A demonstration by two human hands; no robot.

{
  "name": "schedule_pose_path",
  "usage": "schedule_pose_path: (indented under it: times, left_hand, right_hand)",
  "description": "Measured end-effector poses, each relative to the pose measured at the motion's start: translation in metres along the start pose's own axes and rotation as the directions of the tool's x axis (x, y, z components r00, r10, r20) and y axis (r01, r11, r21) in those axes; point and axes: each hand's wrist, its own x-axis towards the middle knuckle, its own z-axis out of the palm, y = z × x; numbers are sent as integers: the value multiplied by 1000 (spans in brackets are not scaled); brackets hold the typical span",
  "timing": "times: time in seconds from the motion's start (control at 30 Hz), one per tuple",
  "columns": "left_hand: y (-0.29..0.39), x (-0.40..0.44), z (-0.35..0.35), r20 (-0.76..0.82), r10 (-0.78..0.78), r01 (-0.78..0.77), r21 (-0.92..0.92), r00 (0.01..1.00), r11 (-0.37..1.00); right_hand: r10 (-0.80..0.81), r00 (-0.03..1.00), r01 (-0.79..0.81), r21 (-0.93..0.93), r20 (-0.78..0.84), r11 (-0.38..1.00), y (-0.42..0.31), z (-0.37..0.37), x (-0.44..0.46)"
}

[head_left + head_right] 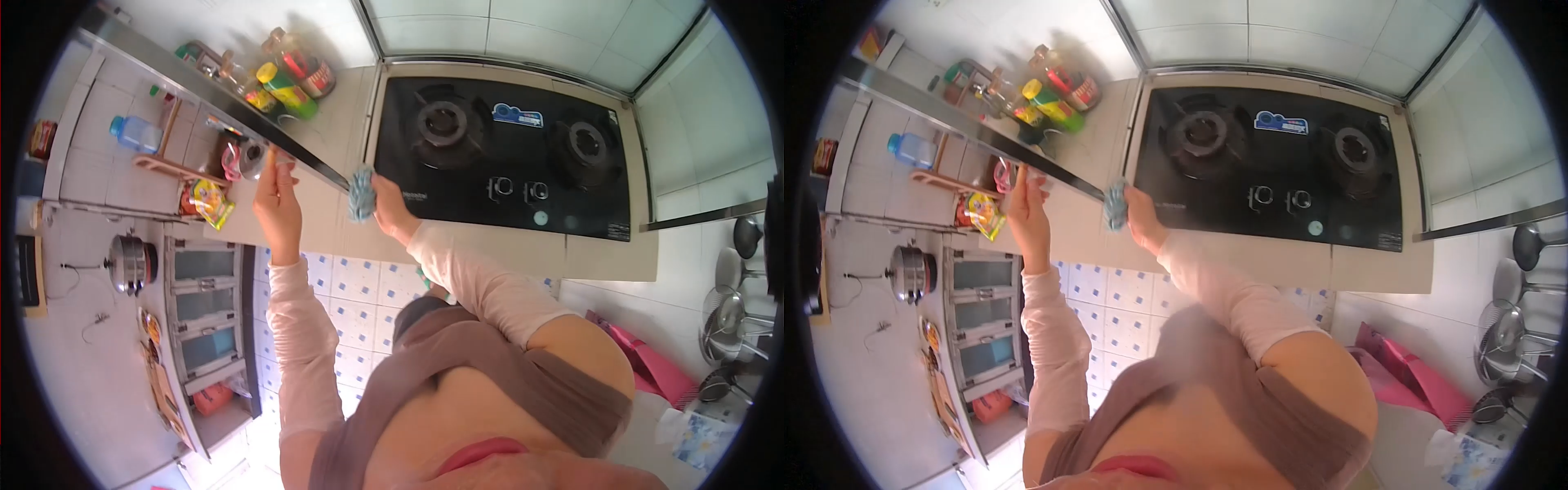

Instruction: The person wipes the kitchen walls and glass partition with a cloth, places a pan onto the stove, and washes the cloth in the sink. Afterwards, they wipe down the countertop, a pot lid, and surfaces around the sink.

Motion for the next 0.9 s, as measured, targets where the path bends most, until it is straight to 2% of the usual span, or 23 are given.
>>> schedule_pose_path:
  times: [0.03,0.1,0.13,0.17,0.2,0.27,0.3,0.37,0.4,0.43,0.47,0.5,0.53,0.57,0.6,0.67,0.73,0.77,0.83,0.87,0.9]
  left_hand:
    - [1,-16,0,-34,-57,56,-36,998,998]
    - [-13,-56,16,-74,-206,189,-192,976,963]
    - [-15,-75,27,-74,-282,252,-275,957,928]
    - [-3,-96,43,5,-322,308,-312,947,899]
    - [8,-116,60,122,-326,348,-344,938,872]
    - [38,-157,97,241,-285,362,-391,928,846]
    - [56,-174,116,283,-259,367,-459,924,809]
    - [96,-204,150,369,-196,389,-577,909,718]
    - [115,-215,168,458,-184,457,-610,870,648]
    - [134,-227,186,544,-162,527,-627,823,573]
    - [152,-238,202,625,-135,598,-629,769,496]
    - [165,-246,216,733,-162,725,-568,661,389]
    - [172,-252,228,810,-126,799,-518,573,304]
    - [176,-258,240,873,-83,863,-453,480,223]
    - [180,-263,251,923,-34,916,-374,382,147]
    - [192,-265,270,937,5,916,-342,348,208]
    - [190,-264,295,949,24,907,-308,315,286]
    - [185,-261,307,949,78,913,-315,306,260]
    - [178,-255,328,940,177,925,-326,293,198]
    - [185,-251,334,942,163,940,-314,292,132]
    - [192,-244,340,944,146,949,-308,297,63]
  right_hand:
    - [102,969,-49,229,-226,972,-27,34,-19]
    - [101,987,-78,175,-128,981,-81,63,-56]
    - [118,990,-94,263,-76,960,-113,86,-83]
    - [134,991,-118,347,-23,930,-145,110,-109]
    - [132,991,-113,310,-39,944,-165,113,-132]
    - [111,991,-89,234,-79,968,-201,114,-176]
    - [151,981,-123,218,-119,968,-219,112,-200]
    - [12,986,-14,-8,-166,1000,-243,107,-242]
    - [-61,982,39,-125,-181,991,-255,103,-261]
    - [-87,985,31,-343,-152,939,-269,95,-280]
    - [-193,966,62,-563,-175,824,-281,97,-300]
    - [-293,940,64,-749,-178,660,-289,101,-318]
    - [-384,909,36,-887,-162,461,-297,104,-334]
    - [-465,885,17,-997,-20,74,-307,95,-351]
    - [-515,853,-6,-987,-90,161,-313,88,-366]
    - [-596,770,-22,-943,-229,333,-322,86,-389]
    - [-473,736,-208,-827,-484,523,-336,85,-410]
    - [-391,701,-291,-740,-596,607,-342,84,-418]
    - [-424,692,-121,-673,-585,730,-345,54,-432]
    - [-435,690,-38,-629,-578,776,-348,52,-434]
    - [-511,675,109,-612,-533,783,-352,51,-434]
